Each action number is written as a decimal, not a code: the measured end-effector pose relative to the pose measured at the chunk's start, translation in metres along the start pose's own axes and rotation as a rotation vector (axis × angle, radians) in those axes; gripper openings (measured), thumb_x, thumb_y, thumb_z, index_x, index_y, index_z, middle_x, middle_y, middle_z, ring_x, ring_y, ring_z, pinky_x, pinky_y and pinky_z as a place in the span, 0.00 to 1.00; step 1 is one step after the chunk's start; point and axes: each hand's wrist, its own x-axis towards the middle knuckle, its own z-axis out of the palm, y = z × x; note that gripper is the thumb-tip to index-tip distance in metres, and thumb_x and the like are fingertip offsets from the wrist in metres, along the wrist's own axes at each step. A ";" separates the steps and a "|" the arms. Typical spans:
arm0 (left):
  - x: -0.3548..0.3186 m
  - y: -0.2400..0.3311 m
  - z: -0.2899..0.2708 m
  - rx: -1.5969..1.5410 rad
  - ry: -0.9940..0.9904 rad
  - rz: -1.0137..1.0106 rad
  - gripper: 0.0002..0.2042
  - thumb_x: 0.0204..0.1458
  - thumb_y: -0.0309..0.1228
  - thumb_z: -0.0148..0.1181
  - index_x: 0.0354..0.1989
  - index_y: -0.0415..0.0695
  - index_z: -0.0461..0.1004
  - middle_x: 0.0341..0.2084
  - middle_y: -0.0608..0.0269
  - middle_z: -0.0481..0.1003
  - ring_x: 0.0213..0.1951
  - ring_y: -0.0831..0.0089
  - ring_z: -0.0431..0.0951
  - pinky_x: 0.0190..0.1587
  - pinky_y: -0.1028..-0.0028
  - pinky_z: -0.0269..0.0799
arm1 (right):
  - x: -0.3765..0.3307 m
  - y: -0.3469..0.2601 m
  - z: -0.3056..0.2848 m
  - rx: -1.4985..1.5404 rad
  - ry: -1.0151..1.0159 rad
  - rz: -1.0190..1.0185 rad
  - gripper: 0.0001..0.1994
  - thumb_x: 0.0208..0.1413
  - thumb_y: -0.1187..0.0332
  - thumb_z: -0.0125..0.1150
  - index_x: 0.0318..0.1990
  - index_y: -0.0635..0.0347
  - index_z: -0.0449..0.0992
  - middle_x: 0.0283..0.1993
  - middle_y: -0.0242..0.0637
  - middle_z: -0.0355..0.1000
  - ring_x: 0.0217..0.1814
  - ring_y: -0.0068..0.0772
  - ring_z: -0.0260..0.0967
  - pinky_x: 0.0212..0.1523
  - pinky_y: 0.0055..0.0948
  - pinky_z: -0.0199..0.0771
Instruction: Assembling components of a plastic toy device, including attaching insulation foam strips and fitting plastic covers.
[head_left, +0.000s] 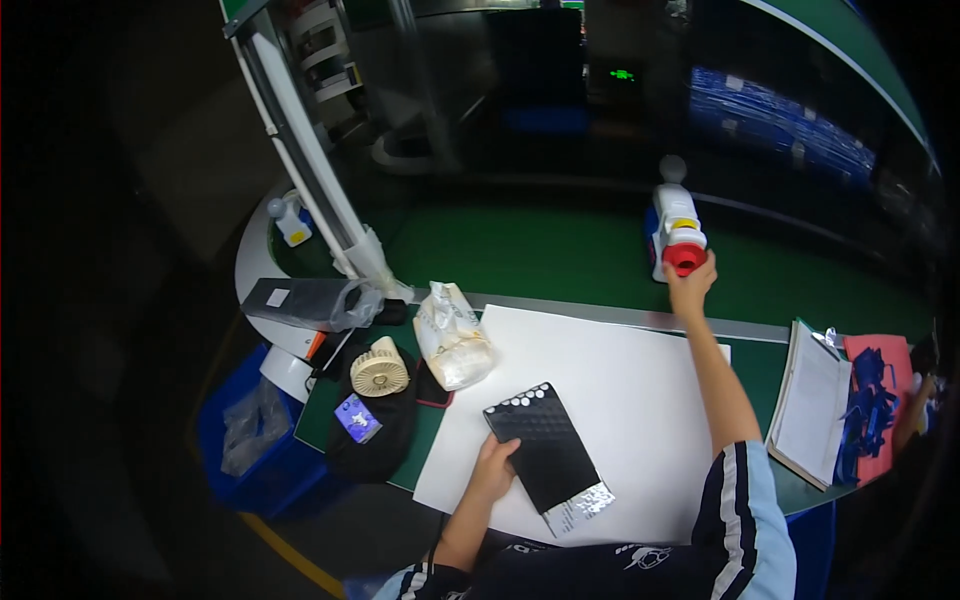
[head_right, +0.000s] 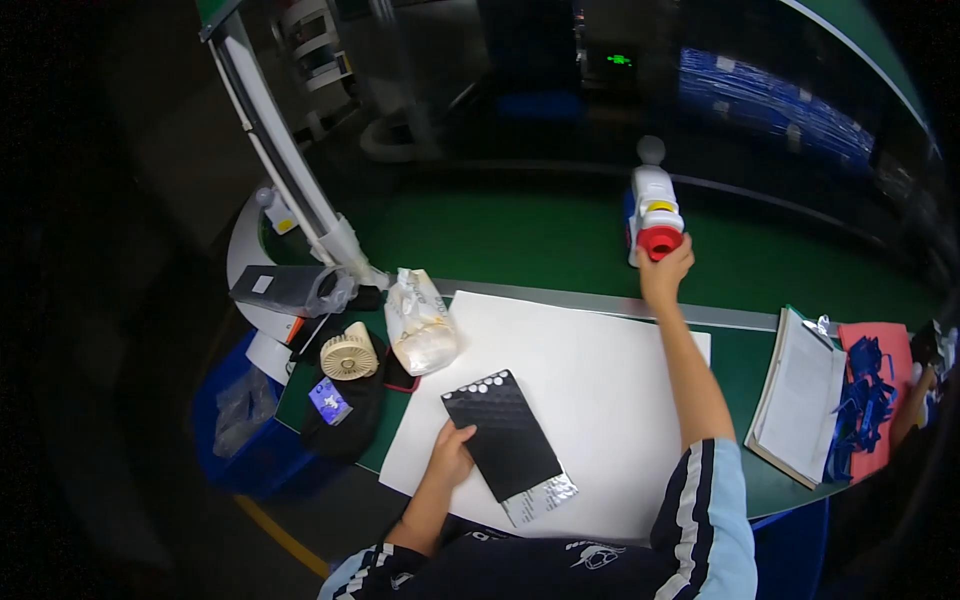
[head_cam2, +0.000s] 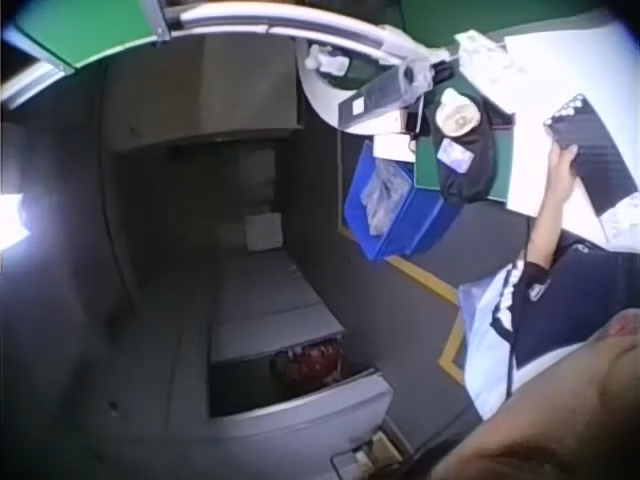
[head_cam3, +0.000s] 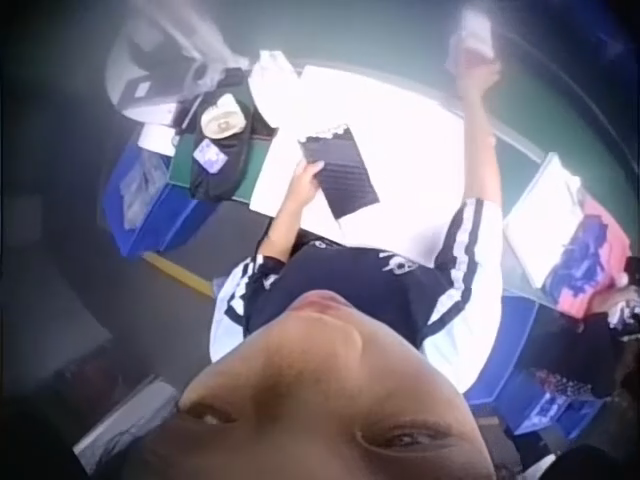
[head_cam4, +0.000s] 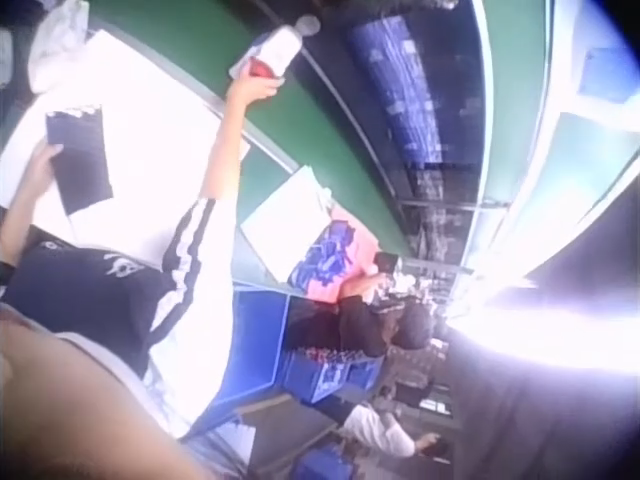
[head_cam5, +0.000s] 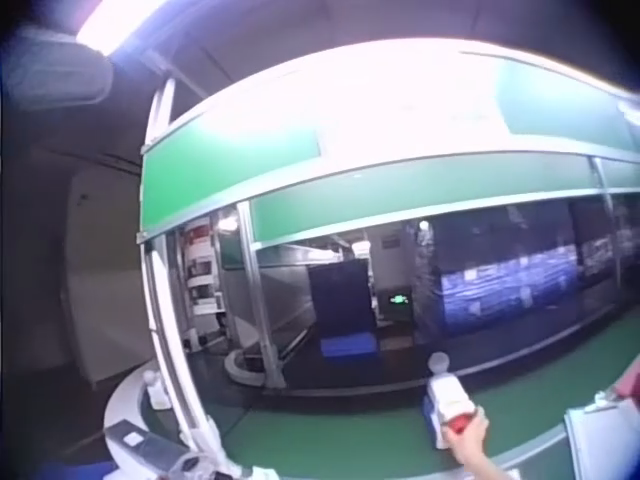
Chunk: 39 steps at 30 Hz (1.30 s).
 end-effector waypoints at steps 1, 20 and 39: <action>0.002 0.002 0.006 -0.040 -0.002 -0.010 0.20 0.48 0.21 0.46 0.52 0.38 0.59 0.47 0.52 0.68 0.48 0.62 0.69 0.52 0.65 0.65 | -0.020 -0.005 -0.009 0.073 -0.005 -0.067 0.42 0.41 0.63 0.65 0.59 0.67 0.45 0.57 0.57 0.47 0.59 0.55 0.47 0.59 0.40 0.50; 0.101 -0.055 0.100 0.531 -0.463 -0.029 0.19 0.49 0.30 0.57 0.49 0.37 0.63 0.38 0.62 0.71 0.40 0.78 0.70 0.43 0.79 0.67 | -0.148 -0.025 -0.118 0.808 -0.590 0.447 0.12 0.50 0.72 0.58 0.42 0.62 0.67 0.30 0.31 0.67 0.32 0.17 0.64 0.32 0.17 0.65; 0.111 -0.048 0.111 0.441 -0.371 -0.027 0.14 0.46 0.29 0.60 0.40 0.41 0.65 0.31 0.65 0.69 0.34 0.80 0.69 0.37 0.82 0.66 | -0.156 -0.036 -0.112 0.682 -0.643 0.443 0.11 0.51 0.64 0.58 0.31 0.61 0.66 0.26 0.29 0.67 0.29 0.15 0.62 0.30 0.17 0.63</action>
